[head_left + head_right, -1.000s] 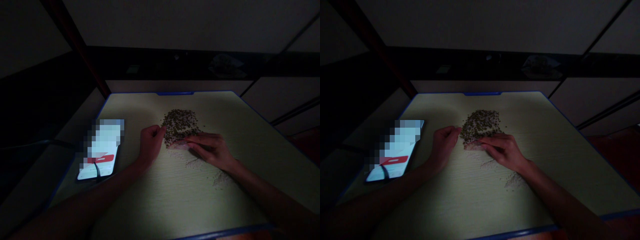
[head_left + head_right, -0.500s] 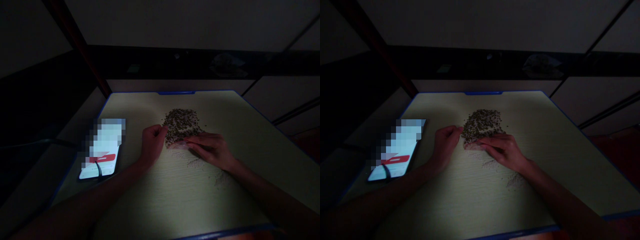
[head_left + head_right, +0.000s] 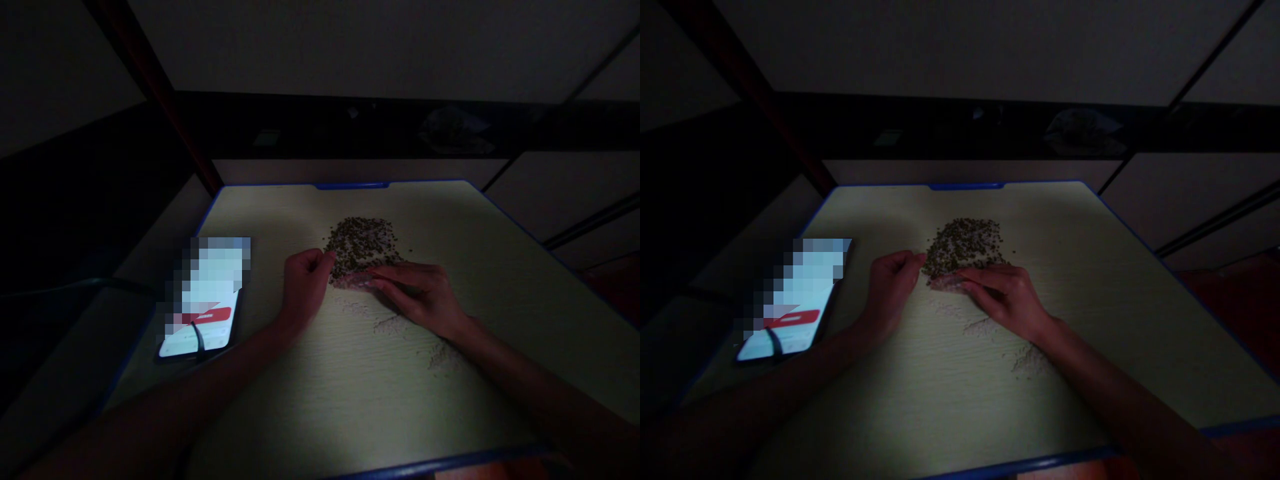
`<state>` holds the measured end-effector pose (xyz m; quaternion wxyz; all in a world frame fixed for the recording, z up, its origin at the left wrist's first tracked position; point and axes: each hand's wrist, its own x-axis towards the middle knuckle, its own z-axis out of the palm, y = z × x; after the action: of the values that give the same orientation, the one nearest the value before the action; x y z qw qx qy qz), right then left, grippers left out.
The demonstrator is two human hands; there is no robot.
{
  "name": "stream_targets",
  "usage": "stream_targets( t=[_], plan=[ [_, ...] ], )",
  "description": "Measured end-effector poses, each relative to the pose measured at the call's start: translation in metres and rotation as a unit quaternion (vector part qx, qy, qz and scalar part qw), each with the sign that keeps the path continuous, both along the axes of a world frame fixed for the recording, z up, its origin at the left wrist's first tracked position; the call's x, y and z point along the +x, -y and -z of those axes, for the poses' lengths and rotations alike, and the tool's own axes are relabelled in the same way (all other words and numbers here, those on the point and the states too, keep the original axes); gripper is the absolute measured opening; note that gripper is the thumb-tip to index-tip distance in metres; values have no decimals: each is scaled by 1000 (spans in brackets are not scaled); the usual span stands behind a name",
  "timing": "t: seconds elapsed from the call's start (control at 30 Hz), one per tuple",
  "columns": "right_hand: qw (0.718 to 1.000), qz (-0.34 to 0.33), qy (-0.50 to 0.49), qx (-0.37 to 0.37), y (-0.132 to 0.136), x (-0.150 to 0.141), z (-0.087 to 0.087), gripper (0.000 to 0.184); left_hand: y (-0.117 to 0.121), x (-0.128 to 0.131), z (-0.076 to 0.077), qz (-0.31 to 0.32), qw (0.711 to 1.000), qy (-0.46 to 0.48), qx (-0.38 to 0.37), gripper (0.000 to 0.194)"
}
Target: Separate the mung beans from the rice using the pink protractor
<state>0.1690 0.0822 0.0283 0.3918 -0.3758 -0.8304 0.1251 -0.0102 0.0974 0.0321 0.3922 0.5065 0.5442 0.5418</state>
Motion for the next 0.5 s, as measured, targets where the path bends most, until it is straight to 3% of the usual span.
stream_targets(
  t=[0.27,0.5],
  plan=[
    [1000,-5,17,-14,0,-4,0,22,1,0,-2,-1,1000,-1,4,37],
    [999,-54,-1,0,-1,-3,0,22,0,0,0,-2,1000,5,2,36]
  ],
)
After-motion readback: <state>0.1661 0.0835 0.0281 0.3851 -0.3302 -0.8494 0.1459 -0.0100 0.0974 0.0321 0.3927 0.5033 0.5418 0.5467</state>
